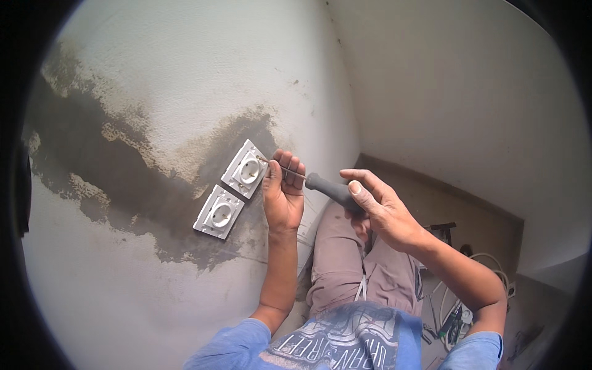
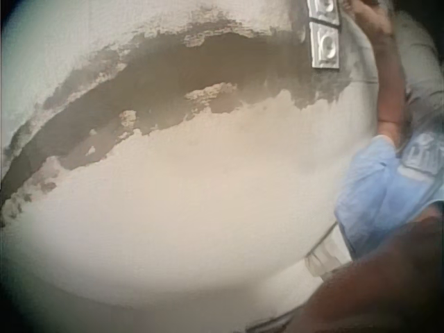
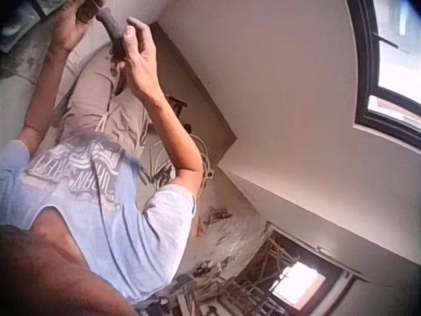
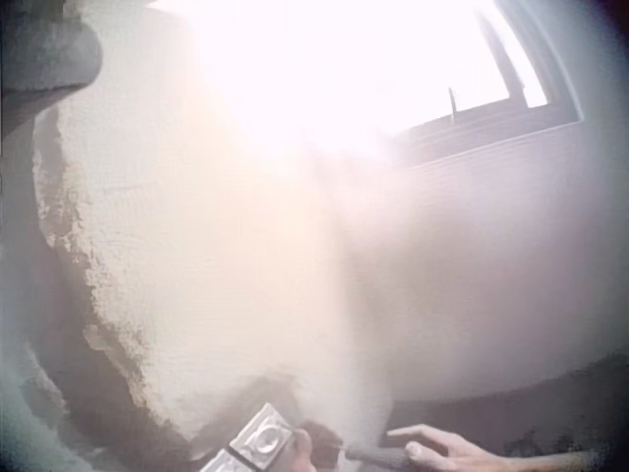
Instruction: The person installs electrical outlets into a wall by connecting wires, fitting the socket units into the wall boxes, and securing them with a screwdriver.
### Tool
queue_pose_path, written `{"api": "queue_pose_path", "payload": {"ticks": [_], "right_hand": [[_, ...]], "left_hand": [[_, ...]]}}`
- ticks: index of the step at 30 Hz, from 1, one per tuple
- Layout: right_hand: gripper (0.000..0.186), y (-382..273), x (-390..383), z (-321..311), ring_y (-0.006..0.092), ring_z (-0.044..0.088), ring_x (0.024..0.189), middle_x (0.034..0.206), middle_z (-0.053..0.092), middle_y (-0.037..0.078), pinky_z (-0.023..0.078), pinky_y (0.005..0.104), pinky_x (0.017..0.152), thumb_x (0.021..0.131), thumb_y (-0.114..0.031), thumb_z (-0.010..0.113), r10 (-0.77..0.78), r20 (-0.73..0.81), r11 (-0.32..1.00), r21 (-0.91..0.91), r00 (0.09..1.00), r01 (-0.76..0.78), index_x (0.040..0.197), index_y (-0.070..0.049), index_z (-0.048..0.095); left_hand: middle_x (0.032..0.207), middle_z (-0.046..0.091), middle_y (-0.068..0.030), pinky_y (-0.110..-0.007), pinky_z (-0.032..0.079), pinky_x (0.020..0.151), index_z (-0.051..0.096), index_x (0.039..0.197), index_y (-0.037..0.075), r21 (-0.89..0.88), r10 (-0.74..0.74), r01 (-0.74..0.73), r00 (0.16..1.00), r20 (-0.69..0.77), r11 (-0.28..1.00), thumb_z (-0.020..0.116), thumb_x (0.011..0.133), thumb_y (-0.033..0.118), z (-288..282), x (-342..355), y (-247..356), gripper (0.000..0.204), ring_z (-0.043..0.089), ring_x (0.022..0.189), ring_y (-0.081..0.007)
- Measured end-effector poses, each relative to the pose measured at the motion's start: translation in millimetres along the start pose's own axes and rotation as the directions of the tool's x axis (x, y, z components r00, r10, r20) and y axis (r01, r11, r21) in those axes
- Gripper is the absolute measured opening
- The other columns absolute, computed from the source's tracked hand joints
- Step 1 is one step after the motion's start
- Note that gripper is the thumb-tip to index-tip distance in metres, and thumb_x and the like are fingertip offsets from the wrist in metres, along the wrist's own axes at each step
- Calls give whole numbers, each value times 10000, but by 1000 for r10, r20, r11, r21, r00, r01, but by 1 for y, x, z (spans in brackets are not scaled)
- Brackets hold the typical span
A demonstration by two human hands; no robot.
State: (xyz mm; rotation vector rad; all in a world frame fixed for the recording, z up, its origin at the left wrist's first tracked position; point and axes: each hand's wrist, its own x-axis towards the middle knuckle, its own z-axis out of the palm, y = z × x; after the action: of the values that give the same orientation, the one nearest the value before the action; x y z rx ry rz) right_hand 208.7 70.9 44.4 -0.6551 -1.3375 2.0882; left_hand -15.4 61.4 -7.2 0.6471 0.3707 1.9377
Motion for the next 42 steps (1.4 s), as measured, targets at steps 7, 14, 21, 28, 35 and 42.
{"api": "queue_pose_path", "payload": {"ticks": [7,14,21,28,35,42], "right_hand": [[502,20,6,16,288,619,807,1130,521,157,529,328,716,805,64,688,-733,152,281,-820,663,499,1282,-51,584],[324,13,3,13,209,614,798,996,613,178,487,340,636,949,-195,635,-250,-150,888,-429,956,165,1226,-30,603],[394,121,-45,-50,274,614,1071,1157,640,149,479,379,920,925,-212,657,-480,-106,779,-508,871,367,1269,-33,587],[354,233,-234,-134,310,624,1028,1075,652,139,499,402,897,797,-125,667,-227,-667,837,-506,710,-208,1151,-102,677],[426,303,-249,-210,392,565,1123,1117,608,212,459,442,962,804,-139,651,-316,-845,580,-532,432,-617,1226,-89,631],[339,308,-296,-290,376,633,913,1037,642,195,506,457,848,865,-175,621,-475,-877,772,-455,75,-444,1186,-65,635]], "left_hand": [[1137,689,-100,-349,580,950,591,1199,25,4,-22,22,999,-49,1000,530,1025,190,7,0,5,247,680,1052,-194],[1020,709,-58,-315,586,841,646,1093,62,142,35,-9,983,-178,990,596,995,232,4,0,0,203,690,928,-159],[1084,650,-91,-349,523,910,600,1162,22,474,-172,184,983,-70,861,515,1042,260,-9,-59,-38,280,629,998,-193],[1017,699,-102,-399,525,943,589,1163,30,406,-508,607,795,-332,684,520,1038,314,-52,-122,-136,319,661,961,-225],[1037,696,-98,-366,547,872,603,1148,28,602,-688,640,698,-198,477,516,1036,340,-9,-115,-161,342,681,943,-223],[1086,695,-136,-334,581,840,610,1134,14,744,-779,593,606,-162,307,557,1023,266,-16,-118,-158,281,698,952,-223]]}}
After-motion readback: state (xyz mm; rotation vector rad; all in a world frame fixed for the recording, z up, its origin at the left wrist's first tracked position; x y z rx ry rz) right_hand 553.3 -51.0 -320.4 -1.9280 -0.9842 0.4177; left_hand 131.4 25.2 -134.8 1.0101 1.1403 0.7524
